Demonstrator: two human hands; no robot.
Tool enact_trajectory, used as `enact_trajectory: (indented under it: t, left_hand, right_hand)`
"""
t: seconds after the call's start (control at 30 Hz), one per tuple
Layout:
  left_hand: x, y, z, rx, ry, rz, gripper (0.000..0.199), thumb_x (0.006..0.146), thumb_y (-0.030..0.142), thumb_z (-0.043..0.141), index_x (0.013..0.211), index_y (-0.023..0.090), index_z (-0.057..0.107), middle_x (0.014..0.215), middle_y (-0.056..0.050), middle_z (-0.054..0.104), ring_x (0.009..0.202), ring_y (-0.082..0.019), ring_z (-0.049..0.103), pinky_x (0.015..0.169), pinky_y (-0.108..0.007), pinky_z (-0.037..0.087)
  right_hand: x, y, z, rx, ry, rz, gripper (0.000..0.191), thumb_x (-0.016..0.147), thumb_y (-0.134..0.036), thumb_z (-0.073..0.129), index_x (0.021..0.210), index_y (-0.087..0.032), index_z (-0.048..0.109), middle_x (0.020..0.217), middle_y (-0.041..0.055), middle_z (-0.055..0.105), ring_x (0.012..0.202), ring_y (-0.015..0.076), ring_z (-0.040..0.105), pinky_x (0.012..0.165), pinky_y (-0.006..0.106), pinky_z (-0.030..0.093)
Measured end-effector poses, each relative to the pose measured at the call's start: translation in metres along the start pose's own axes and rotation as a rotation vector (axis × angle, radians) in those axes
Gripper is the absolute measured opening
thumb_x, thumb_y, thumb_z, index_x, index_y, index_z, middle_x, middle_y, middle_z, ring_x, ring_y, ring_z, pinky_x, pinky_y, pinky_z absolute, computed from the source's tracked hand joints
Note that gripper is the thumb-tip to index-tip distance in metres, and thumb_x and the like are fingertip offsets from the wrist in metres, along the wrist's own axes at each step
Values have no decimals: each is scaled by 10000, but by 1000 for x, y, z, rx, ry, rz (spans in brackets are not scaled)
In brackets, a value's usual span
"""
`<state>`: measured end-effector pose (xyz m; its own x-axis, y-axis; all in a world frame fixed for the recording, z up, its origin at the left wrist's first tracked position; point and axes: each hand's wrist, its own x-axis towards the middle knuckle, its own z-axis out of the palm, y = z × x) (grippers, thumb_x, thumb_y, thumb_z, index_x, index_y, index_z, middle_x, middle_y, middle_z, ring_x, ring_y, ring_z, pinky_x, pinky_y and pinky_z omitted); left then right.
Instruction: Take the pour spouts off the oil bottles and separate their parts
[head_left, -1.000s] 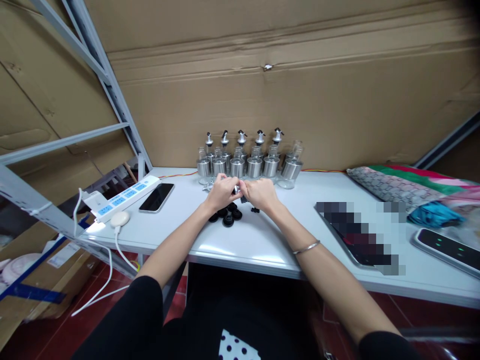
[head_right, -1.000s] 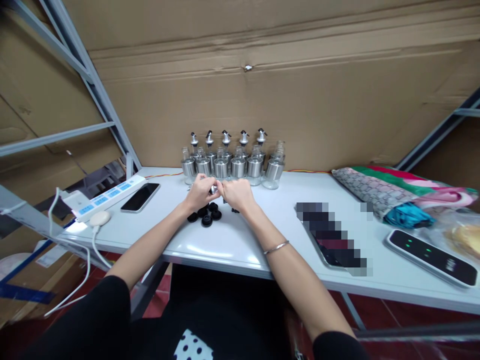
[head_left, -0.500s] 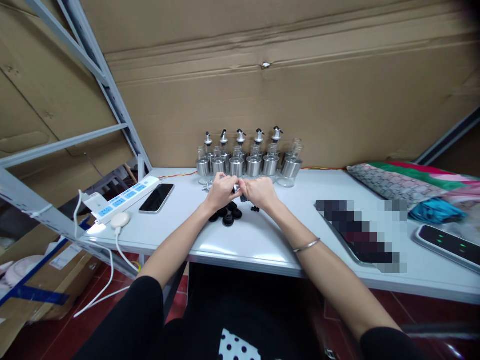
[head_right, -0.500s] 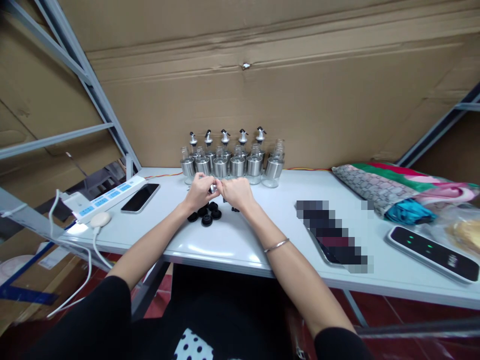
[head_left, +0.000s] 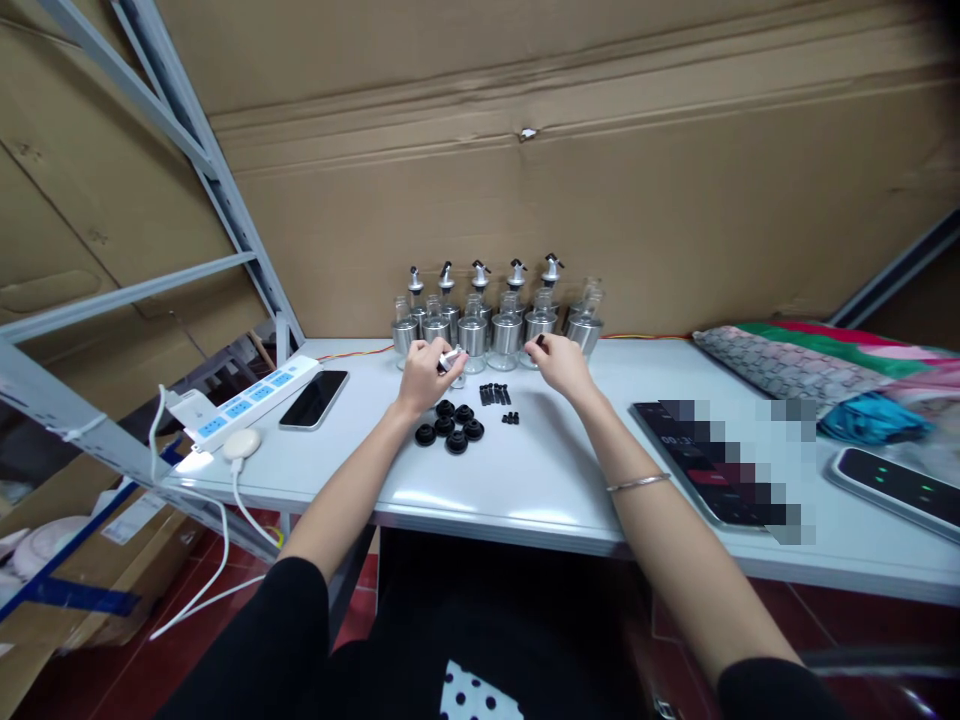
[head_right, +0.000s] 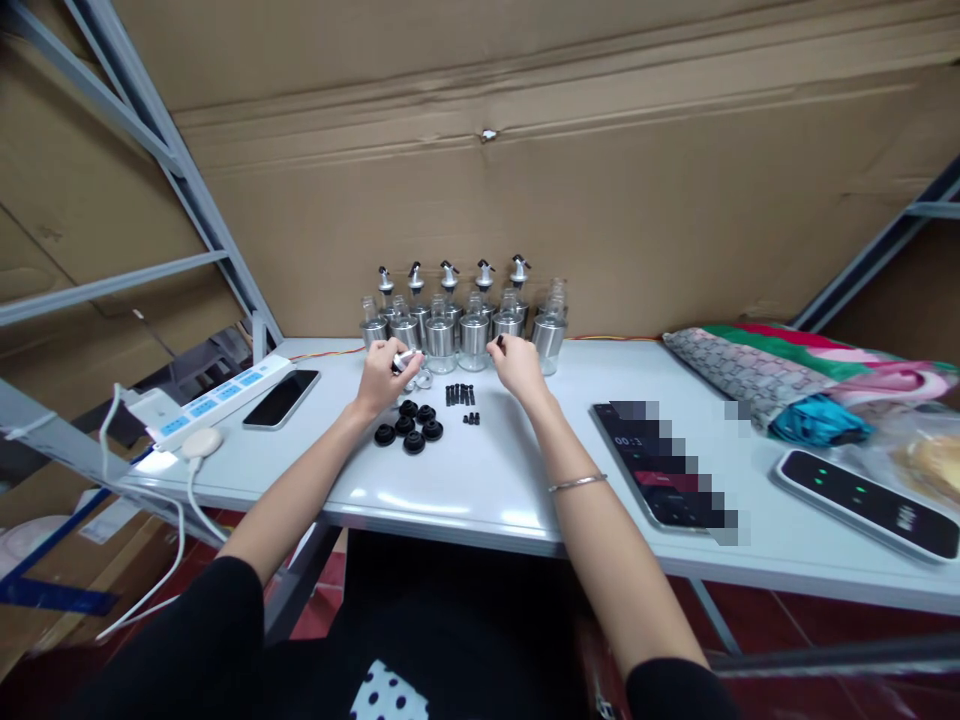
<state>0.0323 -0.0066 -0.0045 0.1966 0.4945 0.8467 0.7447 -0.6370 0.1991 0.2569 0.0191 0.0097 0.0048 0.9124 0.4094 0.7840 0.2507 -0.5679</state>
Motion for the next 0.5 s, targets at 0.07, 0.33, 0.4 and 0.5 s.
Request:
enact_trajectory:
  t: [0.07,0.33,0.4,0.5]
  left_hand:
    - [0,2,0,-2,-11,24,270,864,387,510,688,201,427,647,14,538,598,-131,430,713,-308,391]
    - [0,3,-2,-5,-47,-28,263,863,383,510,692,200,431,641,11,545,597,-131,458,677,-298,399]
    - [0,3,-2,-4,-53,-28,261,860,380,517,691,199,434,635,13,542,596,-129,458,669,-293,398]
    - [-1,2,-2,2,-60,-23,256,857,375,522,691,198,438,642,12,544,594,-128,453,659,-287,397]
  right_hand:
    - [0,4,3,-37,-113,12,109,784,-178,551,794,-158,657,728,42,687,692,153,605,662,234,404]
    - [-5,8,4,-145,-320,-52,198,685,-25,583,787,-154,695,760,25,717,753,129,647,701,181,440]
    - [-5,11,6,-198,-340,-90,242,683,-5,552,782,-154,714,768,33,724,753,138,648,692,185,437]
    - [-5,17,10,-277,-390,-141,302,677,22,513,782,-158,732,823,51,733,799,155,652,694,194,430]
